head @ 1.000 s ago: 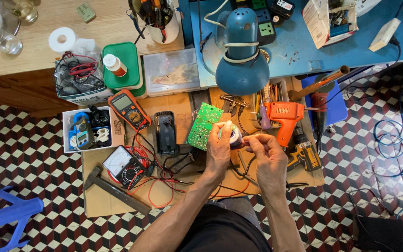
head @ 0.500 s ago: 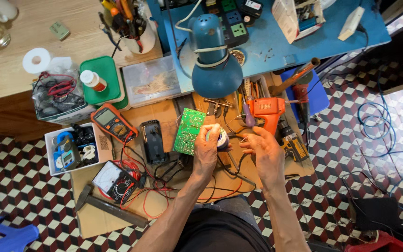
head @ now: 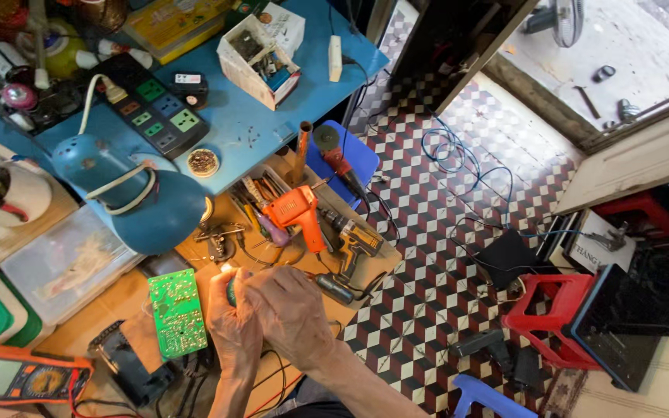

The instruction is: The person uses a heat gun and soldering iron to work on a green circuit board, applying heat and solder to specific points. They handle the board, a spool of solder, and a small white wire, then place the board on the workbench.

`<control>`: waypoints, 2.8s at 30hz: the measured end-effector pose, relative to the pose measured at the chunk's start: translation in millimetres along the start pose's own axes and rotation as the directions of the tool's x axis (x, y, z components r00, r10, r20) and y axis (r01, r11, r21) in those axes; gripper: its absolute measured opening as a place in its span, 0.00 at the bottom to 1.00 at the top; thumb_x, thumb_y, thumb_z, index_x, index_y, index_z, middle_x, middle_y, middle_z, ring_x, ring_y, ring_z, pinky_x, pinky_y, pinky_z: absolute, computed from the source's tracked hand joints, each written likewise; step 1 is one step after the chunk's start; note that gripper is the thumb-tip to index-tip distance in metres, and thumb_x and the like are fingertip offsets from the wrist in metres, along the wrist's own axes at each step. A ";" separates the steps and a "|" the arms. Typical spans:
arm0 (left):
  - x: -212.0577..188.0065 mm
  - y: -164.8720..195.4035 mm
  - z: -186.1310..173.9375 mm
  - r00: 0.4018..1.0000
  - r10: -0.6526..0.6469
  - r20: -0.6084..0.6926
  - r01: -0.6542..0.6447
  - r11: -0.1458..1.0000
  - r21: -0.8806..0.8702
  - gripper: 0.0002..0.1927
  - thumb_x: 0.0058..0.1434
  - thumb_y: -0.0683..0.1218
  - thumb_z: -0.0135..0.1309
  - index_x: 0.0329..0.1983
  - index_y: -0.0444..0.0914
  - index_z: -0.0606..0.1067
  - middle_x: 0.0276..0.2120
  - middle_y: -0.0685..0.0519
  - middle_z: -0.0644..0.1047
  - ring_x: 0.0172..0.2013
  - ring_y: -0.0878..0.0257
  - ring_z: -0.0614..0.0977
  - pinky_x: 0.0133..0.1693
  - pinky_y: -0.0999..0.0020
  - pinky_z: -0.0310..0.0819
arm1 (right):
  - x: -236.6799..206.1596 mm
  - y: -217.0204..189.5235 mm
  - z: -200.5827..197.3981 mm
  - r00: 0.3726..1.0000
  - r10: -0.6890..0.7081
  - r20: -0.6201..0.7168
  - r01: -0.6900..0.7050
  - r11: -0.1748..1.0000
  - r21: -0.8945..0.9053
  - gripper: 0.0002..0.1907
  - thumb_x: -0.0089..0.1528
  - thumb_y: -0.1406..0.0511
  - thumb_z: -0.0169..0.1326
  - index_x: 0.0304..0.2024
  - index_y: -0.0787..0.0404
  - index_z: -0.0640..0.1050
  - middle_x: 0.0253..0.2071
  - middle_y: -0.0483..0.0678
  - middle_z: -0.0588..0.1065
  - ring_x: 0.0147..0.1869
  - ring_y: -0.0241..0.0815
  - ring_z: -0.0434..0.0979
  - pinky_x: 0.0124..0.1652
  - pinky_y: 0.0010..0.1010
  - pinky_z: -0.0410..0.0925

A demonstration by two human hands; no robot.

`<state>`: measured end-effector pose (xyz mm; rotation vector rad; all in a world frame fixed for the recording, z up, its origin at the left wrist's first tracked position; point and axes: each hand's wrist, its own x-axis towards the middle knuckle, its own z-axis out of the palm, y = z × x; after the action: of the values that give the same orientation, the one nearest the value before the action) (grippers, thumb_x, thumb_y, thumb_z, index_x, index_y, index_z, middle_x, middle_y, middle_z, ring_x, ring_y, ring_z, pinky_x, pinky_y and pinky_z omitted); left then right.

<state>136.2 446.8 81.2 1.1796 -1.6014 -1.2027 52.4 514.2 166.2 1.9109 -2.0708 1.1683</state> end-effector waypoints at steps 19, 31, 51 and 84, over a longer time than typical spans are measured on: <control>41.0 8.3 -2.3 0.924 -0.378 0.065 0.381 0.885 -0.270 0.11 0.71 0.52 0.49 0.44 0.39 0.71 0.28 0.53 0.72 0.27 0.67 0.74 0.29 0.70 0.70 | 33.1 -64.6 22.6 0.984 -0.161 0.079 0.116 0.908 0.404 0.14 0.58 0.74 0.62 0.46 0.67 0.75 0.44 0.51 0.75 0.48 0.51 0.77 0.48 0.39 0.72; 55.0 -23.5 -7.0 0.920 -0.347 0.182 0.392 0.819 -0.419 0.14 0.71 0.53 0.48 0.43 0.37 0.73 0.27 0.54 0.75 0.26 0.66 0.77 0.29 0.69 0.76 | 32.6 -95.2 28.3 0.957 -0.262 0.127 0.142 0.802 0.580 0.19 0.56 0.74 0.62 0.49 0.69 0.74 0.43 0.53 0.72 0.46 0.51 0.76 0.45 0.39 0.72; 55.3 -26.4 -18.6 0.731 -0.342 0.590 0.665 0.167 -0.728 0.21 0.71 0.55 0.53 0.56 0.35 0.72 0.34 0.50 0.75 0.26 0.66 0.78 0.26 0.73 0.72 | 27.7 -120.0 51.9 0.900 -0.409 0.150 0.252 0.770 0.587 0.13 0.58 0.71 0.57 0.44 0.68 0.73 0.38 0.51 0.66 0.43 0.48 0.72 0.41 0.37 0.68; 132.5 -132.5 -214.5 0.892 -0.241 -0.381 0.197 0.969 -0.152 0.20 0.62 0.55 0.61 0.44 0.34 0.80 0.35 0.53 0.82 0.36 0.69 0.82 0.39 0.72 0.77 | 52.4 -67.2 108.3 0.681 0.492 0.542 -0.728 0.377 0.573 0.10 0.67 0.69 0.50 0.47 0.72 0.74 0.41 0.58 0.83 0.40 0.42 0.84 0.40 0.30 0.76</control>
<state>333.7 254.1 10.6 1.4551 -1.1074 -1.0852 145.8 414.3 149.5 1.5338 -2.9377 2.4152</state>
